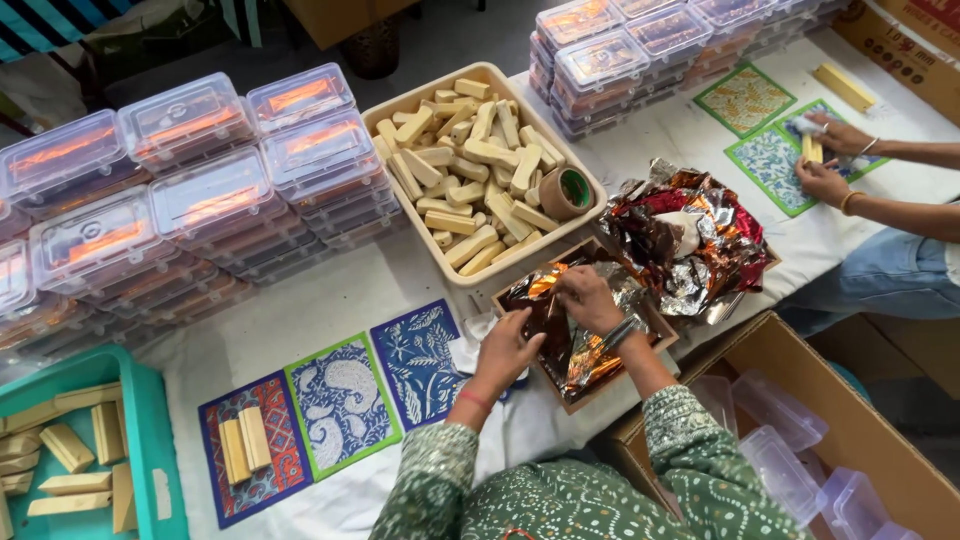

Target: The person wipes small wooden blocks with a white cloth and then wraps them in shiny foil sheets. They pick up blocks from a green tray, wipe them, and place them on a patterned mat before wrapping them in foil.

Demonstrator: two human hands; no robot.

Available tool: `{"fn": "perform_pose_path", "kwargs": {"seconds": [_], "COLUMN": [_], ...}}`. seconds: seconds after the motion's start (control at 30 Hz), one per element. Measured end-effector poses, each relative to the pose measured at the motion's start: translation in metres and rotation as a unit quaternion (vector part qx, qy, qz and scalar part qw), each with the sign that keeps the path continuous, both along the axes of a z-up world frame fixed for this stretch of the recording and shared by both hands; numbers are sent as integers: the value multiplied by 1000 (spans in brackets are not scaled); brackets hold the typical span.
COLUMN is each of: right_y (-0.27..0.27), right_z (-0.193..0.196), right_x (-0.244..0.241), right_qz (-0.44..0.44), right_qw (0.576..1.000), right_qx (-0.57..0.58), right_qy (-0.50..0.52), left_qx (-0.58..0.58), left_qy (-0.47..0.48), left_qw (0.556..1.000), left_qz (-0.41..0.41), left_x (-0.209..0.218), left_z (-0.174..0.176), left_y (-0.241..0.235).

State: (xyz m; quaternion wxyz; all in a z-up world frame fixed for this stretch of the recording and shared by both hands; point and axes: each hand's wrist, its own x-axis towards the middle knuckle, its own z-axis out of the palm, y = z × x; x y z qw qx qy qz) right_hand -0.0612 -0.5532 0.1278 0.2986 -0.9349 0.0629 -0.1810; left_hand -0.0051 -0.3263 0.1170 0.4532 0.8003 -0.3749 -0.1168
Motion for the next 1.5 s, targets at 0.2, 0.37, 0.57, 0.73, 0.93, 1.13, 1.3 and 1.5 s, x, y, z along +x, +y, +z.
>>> {"fn": "perform_pose_path", "kwargs": {"seconds": [0.2,0.37,0.57,0.73,0.93,1.13,1.3,1.5], "right_y": [7,14,65,83,75,50,42,58], "right_z": [18,-6,-4,0,-23,-64,-43,-17], "right_x": [-4,-19,-36,-27,-20,-23,-35,-46], "right_qz": [22,-125,-166,-133,-147,-242,-275,-79], "right_qw": [999,987,977,990,987,952,958,974], "right_qx": [27,55,118,29,64,167,77,-172], "right_qy": [-8,-87,57,42,10,89,10,123], "left_qx": [-45,-49,-173,-206,-165,-184,-177,-159], "left_qy": [62,139,394,473,501,478,482,452], "left_qw": [996,984,895,853,847,858,857,876], "left_qz": [35,100,118,84,62,31,47,50], "left_x": [20,41,52,50,44,45,45,42], "left_z": [-26,-94,-131,-114,-96,-114,-134,-104], "left_y": [-55,-59,-58,-57,-51,-50,-47,-45]}}
